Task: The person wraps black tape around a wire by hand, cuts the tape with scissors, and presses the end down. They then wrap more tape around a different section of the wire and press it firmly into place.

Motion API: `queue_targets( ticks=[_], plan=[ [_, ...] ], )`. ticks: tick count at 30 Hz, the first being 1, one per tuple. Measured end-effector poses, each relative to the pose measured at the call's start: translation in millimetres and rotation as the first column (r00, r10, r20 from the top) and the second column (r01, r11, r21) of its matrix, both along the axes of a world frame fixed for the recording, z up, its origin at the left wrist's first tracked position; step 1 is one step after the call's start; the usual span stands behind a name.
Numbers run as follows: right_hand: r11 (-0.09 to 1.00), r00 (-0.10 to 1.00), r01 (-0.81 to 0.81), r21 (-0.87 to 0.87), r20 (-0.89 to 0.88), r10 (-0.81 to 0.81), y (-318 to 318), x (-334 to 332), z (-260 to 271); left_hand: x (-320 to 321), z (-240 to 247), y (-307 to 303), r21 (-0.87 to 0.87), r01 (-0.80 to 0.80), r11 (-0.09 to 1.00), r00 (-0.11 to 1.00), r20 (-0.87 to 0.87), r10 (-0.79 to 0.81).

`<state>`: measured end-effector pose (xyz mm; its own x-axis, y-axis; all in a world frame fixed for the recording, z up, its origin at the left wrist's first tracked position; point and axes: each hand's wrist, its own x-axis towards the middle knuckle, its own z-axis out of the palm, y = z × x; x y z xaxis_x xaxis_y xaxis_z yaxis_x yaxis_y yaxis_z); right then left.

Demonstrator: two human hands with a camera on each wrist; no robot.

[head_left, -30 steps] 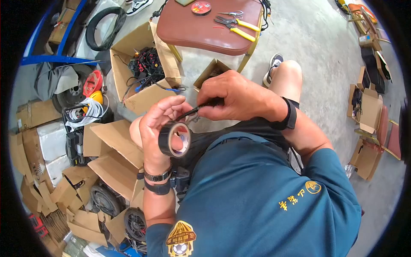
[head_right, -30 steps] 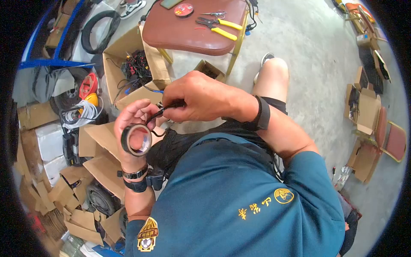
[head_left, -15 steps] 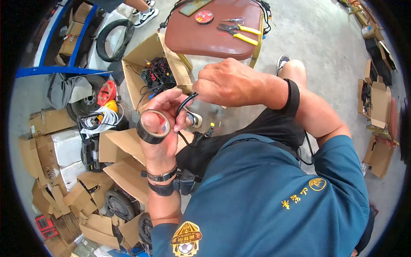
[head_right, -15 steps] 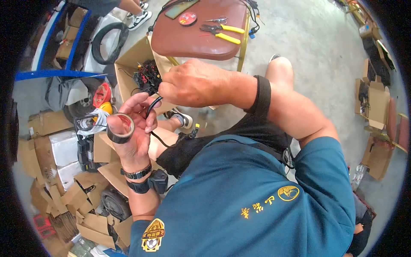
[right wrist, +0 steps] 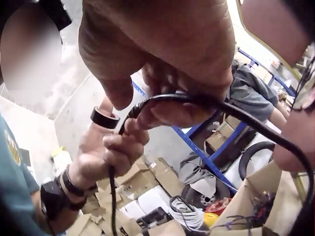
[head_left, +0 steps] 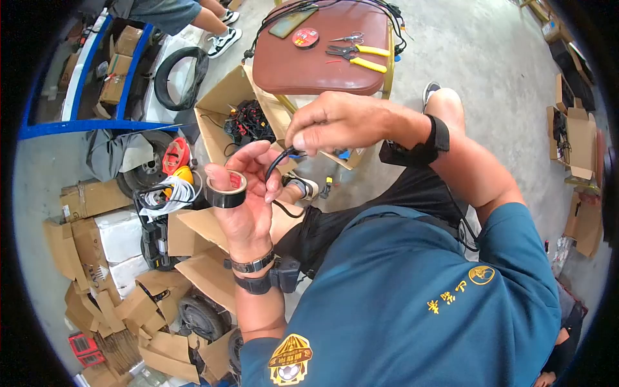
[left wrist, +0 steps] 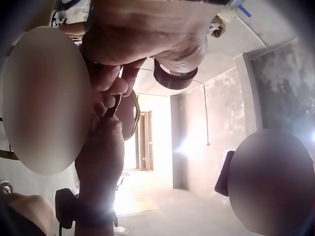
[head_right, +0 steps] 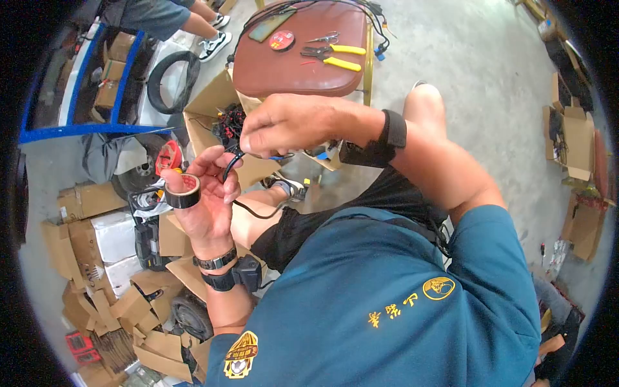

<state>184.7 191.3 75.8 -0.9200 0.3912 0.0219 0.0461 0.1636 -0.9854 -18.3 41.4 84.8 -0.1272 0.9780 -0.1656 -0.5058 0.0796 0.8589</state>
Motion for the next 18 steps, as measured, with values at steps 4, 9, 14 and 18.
queue_targets(
  ticks=[4,9,14,18],
  plan=[
    [0.956,0.967,-0.165,-0.242,0.153,0.205,11.4,0.3,0.2,-2.9,-6.0,6.2,0.065,0.054,0.996,0.959,-0.282,-0.033],
    [0.947,0.972,-0.19,-0.259,0.083,0.218,3.2,0.5,-6.0,-1.2,-6.0,6.8,0.095,0.087,0.992,0.877,-0.48,-0.031],
    [0.975,0.996,-0.071,-0.211,0.03,0.079,-7.8,6.9,-20.9,0.6,-10.2,5.5,0.083,0.053,0.995,0.897,-0.442,-0.011],
    [0.991,0.997,0.012,-0.13,-0.076,-0.022,-15.3,11.9,-18.9,-4.4,-19.8,9.5,0.071,0.064,0.995,0.925,-0.379,-0.032]
  ],
)
